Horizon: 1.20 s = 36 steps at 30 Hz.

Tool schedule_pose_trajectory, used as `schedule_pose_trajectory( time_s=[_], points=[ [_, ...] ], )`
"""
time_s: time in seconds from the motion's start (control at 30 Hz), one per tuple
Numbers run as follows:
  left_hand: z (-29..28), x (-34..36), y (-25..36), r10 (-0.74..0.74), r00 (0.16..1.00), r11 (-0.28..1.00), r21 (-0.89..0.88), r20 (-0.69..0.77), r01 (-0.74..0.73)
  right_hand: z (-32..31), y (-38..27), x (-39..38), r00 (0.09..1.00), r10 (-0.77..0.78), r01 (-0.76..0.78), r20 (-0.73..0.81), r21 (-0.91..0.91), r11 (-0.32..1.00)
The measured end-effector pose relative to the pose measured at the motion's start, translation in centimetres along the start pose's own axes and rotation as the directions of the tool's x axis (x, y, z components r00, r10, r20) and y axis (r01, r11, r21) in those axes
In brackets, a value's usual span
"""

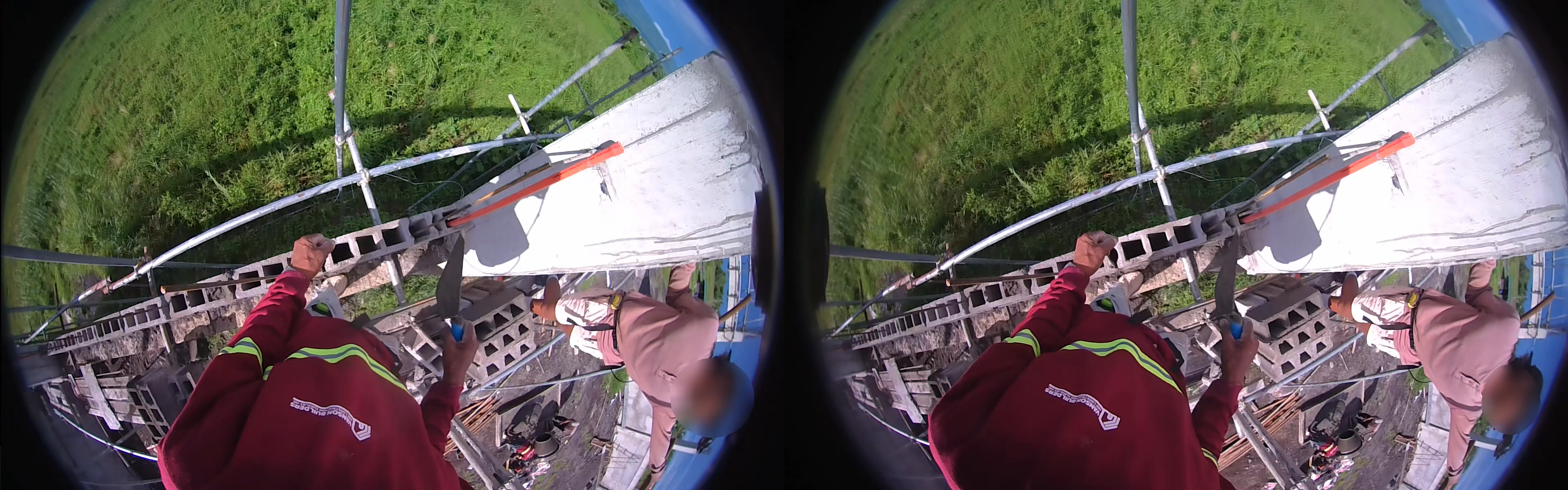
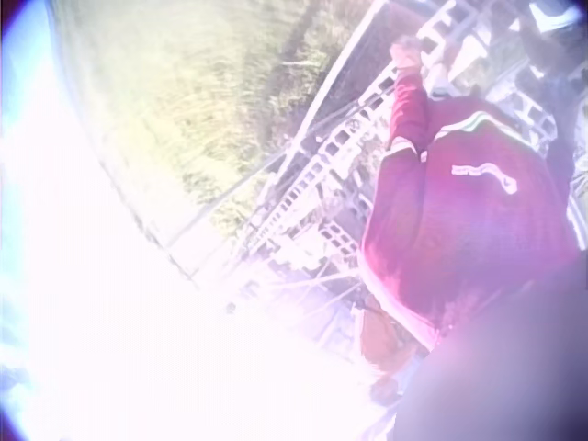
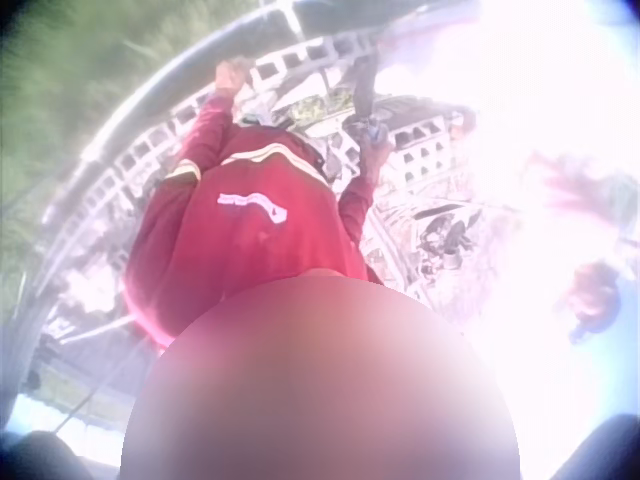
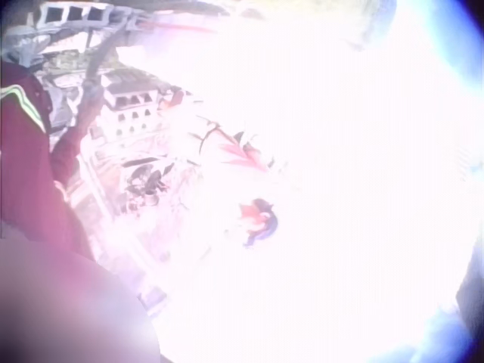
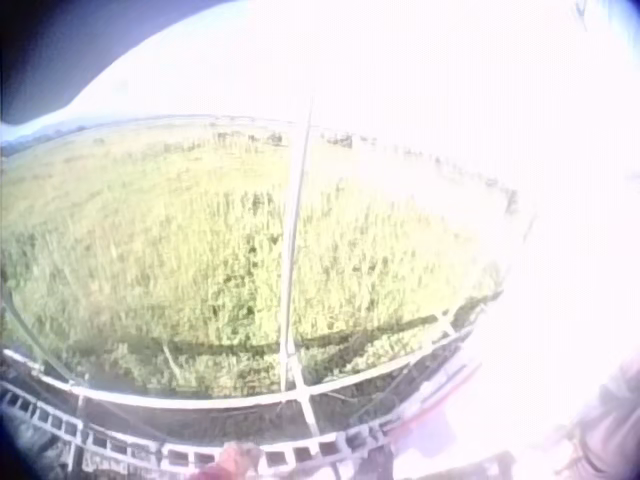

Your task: The person stands on scaffolding and lays hollow concrete blocks to build a wall. They apply mortar with a trowel, place each block, and tap it into alignment. Another worker is visible nearby, but the camera wearer performs the masonry work.

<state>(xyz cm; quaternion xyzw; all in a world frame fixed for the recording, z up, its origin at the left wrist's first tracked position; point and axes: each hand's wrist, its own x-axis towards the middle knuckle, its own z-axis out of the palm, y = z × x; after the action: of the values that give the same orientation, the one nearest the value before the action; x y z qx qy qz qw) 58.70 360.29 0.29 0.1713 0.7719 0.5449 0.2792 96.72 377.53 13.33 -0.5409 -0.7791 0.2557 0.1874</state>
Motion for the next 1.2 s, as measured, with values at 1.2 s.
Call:
schedule_pose_trajectory(
  time_s=[1.2],
  points=[
    [-6.2,25.1,5.6,-0.159,0.979,0.875,-0.478,-0.127,0.081,5.2,-6.3,4.8,0.984,0.124,-0.102,0.129,-0.169,0.980]
  ],
)
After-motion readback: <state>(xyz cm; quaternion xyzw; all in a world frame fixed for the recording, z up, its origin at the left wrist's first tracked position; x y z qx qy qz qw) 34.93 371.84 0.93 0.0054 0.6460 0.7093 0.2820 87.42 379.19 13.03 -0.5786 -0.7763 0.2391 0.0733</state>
